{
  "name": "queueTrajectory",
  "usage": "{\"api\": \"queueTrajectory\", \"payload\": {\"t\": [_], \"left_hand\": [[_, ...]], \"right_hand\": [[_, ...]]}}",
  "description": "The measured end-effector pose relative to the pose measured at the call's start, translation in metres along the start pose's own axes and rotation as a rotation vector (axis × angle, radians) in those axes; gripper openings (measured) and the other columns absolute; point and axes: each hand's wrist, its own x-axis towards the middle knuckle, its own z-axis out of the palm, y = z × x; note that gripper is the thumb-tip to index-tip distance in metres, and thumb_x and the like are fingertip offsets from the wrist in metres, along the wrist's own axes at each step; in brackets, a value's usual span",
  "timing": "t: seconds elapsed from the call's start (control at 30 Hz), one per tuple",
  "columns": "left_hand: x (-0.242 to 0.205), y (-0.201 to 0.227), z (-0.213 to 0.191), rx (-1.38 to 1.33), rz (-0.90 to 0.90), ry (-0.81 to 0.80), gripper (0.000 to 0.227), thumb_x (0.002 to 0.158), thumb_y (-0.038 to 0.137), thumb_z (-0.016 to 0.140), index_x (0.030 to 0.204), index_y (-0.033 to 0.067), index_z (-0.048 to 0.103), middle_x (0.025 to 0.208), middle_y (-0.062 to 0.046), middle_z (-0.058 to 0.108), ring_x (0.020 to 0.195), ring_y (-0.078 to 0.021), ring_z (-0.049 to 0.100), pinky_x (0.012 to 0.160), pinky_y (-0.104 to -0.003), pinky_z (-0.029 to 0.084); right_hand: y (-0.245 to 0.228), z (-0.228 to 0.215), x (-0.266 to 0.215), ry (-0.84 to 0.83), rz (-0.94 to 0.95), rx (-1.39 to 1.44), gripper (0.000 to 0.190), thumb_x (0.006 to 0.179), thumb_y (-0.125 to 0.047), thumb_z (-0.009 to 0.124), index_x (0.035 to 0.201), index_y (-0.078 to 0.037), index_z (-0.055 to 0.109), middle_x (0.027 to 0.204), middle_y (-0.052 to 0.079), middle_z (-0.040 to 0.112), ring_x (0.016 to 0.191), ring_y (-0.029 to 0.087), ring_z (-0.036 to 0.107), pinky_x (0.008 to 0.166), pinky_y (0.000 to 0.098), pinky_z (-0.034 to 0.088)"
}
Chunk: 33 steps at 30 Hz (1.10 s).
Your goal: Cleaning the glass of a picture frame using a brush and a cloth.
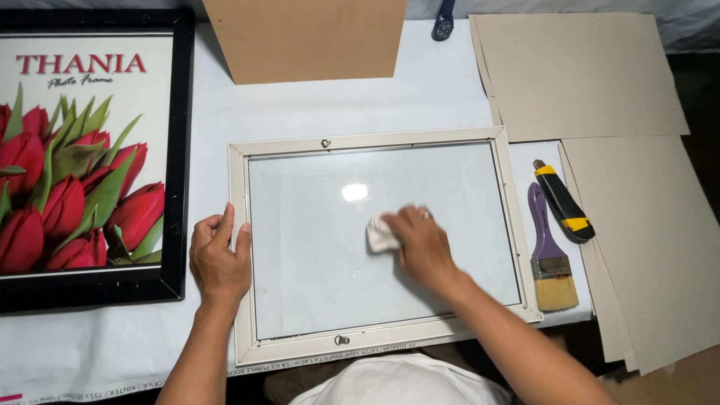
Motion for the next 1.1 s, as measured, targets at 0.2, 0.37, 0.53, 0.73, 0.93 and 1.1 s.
{"api": "queueTrajectory", "payload": {"t": [0.2,0.37,0.53,0.73,0.93,1.1], "left_hand": [[0.002,0.005,-0.003,-0.019,-0.016,-0.012,0.043,0.098,0.027,0.072,0.140,0.0171,0.068,0.113,-0.008,0.063,0.099,-0.0299,0.065,0.087,-0.043,0.051],[0.003,0.007,-0.007,-0.007,-0.010,-0.017,0.043,0.097,0.028,0.071,0.139,0.0175,0.069,0.112,-0.008,0.063,0.098,-0.0297,0.065,0.086,-0.043,0.052],[0.013,0.019,-0.013,0.038,-0.051,-0.053,0.043,0.098,0.031,0.070,0.139,0.0195,0.068,0.114,-0.005,0.064,0.105,-0.0276,0.067,0.086,-0.042,0.054],[0.012,0.021,-0.014,0.060,-0.089,-0.073,0.042,0.099,0.034,0.068,0.139,0.0221,0.068,0.115,-0.002,0.064,0.107,-0.0254,0.067,0.086,-0.041,0.055],[0.013,0.016,-0.008,0.075,-0.066,-0.038,0.045,0.097,0.034,0.067,0.139,0.0207,0.067,0.116,-0.003,0.061,0.099,-0.0279,0.064,0.067,-0.047,0.053],[0.014,0.021,-0.015,0.064,-0.097,-0.066,0.043,0.099,0.038,0.065,0.139,0.0245,0.067,0.115,0.000,0.064,0.097,-0.0243,0.067,0.081,-0.040,0.056]], "right_hand": [[-0.043,0.016,-0.105,-0.163,-0.159,0.157,0.032,0.094,-0.010,0.050,0.118,-0.022,0.068,0.095,0.007,0.060,0.084,0.027,0.060,0.059,0.0358,0.054],[-0.015,0.018,0.026,-0.013,-0.123,0.009,0.037,0.086,-0.006,0.058,0.120,-0.020,0.067,0.102,0.011,0.061,0.089,0.036,0.064,0.065,0.0497,0.058],[0.000,0.022,0.135,0.142,-0.025,0.050,0.042,0.084,0.000,0.058,0.119,-0.020,0.066,0.095,0.007,0.057,0.093,0.036,0.062,0.077,0.0515,0.057],[-0.059,0.038,0.044,0.075,-0.084,0.056,0.040,0.083,-0.006,0.063,0.121,-0.017,0.065,0.096,0.008,0.056,0.088,0.037,0.061,0.069,0.0513,0.057],[-0.110,0.052,-0.042,0.014,-0.415,0.259,0.048,0.070,0.005,0.052,0.114,-0.012,0.061,0.093,0.009,0.048,0.068,0.032,0.043,0.046,0.0431,0.036],[-0.091,0.068,0.080,-0.089,-0.219,0.131,0.030,0.092,-0.021,0.062,0.122,-0.022,0.064,0.104,0.012,0.059,0.091,0.041,0.063,0.068,0.0537,0.057]]}}
